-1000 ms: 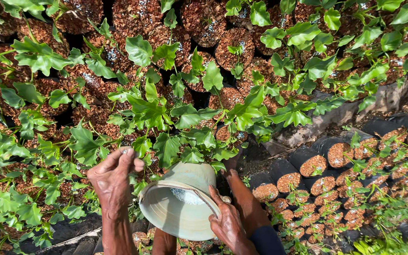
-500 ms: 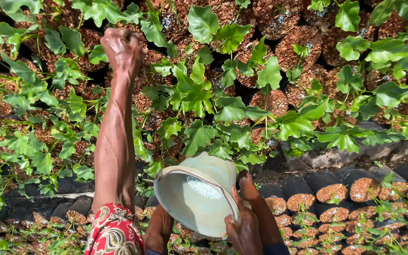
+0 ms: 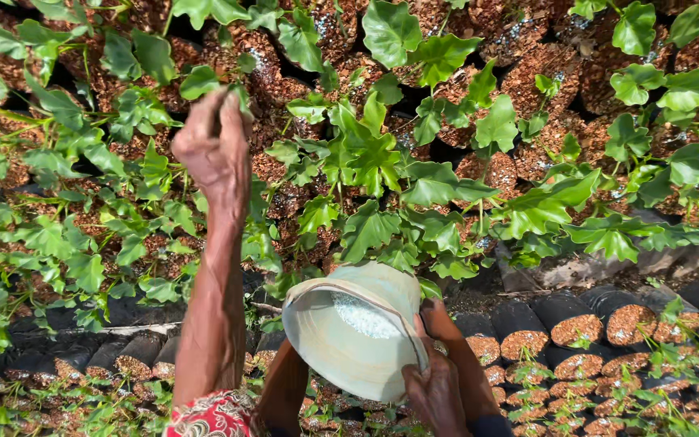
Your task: The person holds a bucket containing granular fertilizer and walks through rows of potted plants. They repeatedly scoop fertilizer with their hand and sprinkle it onto the soil around the base of each plant.
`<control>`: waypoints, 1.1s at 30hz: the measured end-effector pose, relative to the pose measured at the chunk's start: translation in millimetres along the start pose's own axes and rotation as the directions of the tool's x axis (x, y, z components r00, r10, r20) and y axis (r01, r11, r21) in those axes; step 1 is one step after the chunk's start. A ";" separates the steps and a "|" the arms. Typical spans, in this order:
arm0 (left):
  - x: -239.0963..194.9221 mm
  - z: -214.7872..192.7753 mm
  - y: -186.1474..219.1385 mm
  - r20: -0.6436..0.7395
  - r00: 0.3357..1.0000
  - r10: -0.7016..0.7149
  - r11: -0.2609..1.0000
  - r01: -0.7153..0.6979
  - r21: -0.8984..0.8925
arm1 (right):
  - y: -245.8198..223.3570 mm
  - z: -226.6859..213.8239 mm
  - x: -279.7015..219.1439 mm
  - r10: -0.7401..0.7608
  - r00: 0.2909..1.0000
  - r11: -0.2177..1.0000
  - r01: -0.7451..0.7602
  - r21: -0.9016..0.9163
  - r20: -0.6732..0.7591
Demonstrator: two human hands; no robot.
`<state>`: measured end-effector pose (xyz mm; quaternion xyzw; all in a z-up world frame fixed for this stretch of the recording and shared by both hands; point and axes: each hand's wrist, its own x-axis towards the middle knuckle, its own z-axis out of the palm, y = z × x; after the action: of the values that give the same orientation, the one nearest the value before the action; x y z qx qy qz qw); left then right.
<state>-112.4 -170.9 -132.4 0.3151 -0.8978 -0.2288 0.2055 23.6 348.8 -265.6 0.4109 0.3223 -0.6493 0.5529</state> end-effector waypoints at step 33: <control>-160.1 -112.6 102.1 0.911 0.243 -0.333 0.279 0.948 -0.151 | -25.7 189.2 -172.1 -0.433 0.756 0.378 -0.343 -0.860 -0.492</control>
<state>12.0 -25.8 -21.9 0.4636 -0.4694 -0.7225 -0.2068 -26.4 266.2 -27.3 0.2184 0.8091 -0.1832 0.5139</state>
